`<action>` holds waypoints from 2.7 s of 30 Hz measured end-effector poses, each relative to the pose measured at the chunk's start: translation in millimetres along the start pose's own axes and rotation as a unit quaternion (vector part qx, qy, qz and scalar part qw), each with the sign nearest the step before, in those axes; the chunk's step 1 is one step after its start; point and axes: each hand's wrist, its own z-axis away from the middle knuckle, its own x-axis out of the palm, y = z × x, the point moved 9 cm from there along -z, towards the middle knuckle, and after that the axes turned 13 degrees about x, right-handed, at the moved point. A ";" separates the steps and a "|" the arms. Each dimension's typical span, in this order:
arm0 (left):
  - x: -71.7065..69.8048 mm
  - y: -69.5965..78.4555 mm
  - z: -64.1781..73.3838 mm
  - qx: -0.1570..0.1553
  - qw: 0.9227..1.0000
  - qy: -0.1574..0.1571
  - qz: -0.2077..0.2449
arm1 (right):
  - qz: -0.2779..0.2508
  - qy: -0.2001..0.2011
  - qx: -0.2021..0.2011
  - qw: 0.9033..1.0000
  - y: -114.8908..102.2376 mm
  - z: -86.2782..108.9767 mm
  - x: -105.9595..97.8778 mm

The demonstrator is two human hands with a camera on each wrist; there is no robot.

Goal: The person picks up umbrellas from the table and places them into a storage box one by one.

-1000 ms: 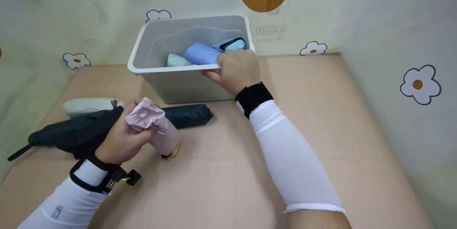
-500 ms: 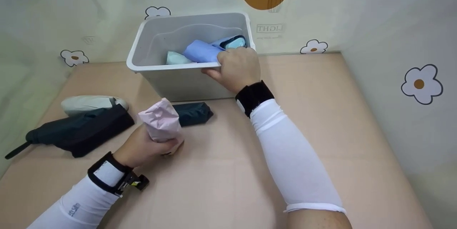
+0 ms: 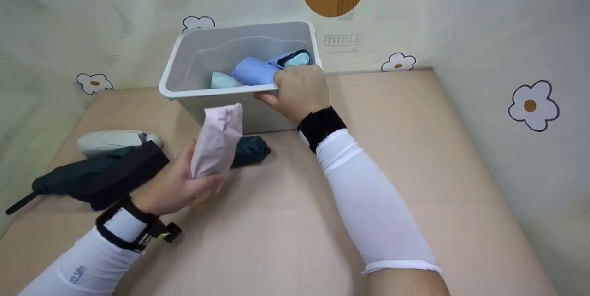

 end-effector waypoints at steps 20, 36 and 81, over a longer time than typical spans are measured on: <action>-105.8 19.6 -124.6 -0.142 0.932 0.180 0.280 | 0.006 -0.009 0.014 1.000 -3.3 1.8 6.0; -88.1 -1.9 -147.4 -0.137 0.941 0.069 0.303 | 0.004 -0.021 0.026 0.999 -1.5 0.3 6.2; -84.3 -1.6 -158.8 -0.145 0.941 -0.074 -0.297 | 0.003 0.023 -0.001 1.000 -5.0 1.3 -3.3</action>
